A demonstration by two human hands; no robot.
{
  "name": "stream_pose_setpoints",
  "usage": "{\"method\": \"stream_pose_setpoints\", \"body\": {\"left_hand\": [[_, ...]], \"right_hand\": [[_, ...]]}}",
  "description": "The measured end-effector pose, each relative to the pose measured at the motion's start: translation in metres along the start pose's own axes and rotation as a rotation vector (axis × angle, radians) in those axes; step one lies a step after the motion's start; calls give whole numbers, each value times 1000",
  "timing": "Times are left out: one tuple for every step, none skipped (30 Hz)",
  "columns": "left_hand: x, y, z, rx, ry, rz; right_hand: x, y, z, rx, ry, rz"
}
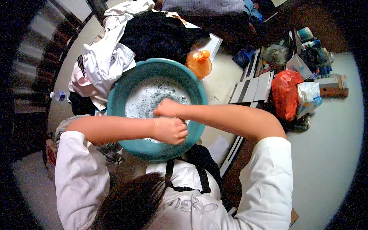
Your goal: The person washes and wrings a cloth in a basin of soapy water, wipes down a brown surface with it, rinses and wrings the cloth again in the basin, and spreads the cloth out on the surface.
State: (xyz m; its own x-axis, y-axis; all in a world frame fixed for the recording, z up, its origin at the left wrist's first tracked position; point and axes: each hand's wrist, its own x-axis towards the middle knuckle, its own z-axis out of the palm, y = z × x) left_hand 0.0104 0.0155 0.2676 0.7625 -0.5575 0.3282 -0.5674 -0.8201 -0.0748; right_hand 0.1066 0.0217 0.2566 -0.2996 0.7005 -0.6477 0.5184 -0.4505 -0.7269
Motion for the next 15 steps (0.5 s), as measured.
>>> {"method": "stream_pose_setpoints", "body": {"left_hand": [[0, -2, 4, 41, 4, 7], [0, 0, 7, 81, 8, 7], [-1, 2, 4, 72, -47, -24], [-3, 3, 8, 63, -66, -17], [-6, 5, 16, 51, -84, -15], [-6, 7, 20, 38, -100, -12], [-7, 8, 24, 60, -110, -23], [-9, 11, 28, 81, -123, -38], [-10, 14, 30, 98, -137, -45], [-10, 16, 32, 105, -130, -54], [-10, 20, 34, 113, -123, -59], [-9, 25, 36, 115, -115, -65], [-9, 27, 40, 110, -121, -64], [-10, 29, 43, 106, -128, -63], [-11, 32, 45, 101, -136, -64]], "right_hand": [[3, 3, 0, -11, 26, 3], [5, 5, 2, -22, 45, 5], [4, 4, 3, -28, 64, 3], [5, 5, 4, -15, 82, -7], [8, 8, 7, -4, 93, -16], [9, 11, 9, 9, 106, -22], [11, 13, 11, 8, 129, -29], [14, 15, 14, 9, 146, -38], [16, 18, 19, 16, 169, -45], [17, 20, 20, -21, 156, -43], [18, 23, 23, -57, 145, -41], [15, 24, 26, -88, 132, -35], [14, 25, 30, -79, 145, -24], [13, 25, 31, -58, 159, -31], [13, 25, 33, -37, 171, -38]]}}
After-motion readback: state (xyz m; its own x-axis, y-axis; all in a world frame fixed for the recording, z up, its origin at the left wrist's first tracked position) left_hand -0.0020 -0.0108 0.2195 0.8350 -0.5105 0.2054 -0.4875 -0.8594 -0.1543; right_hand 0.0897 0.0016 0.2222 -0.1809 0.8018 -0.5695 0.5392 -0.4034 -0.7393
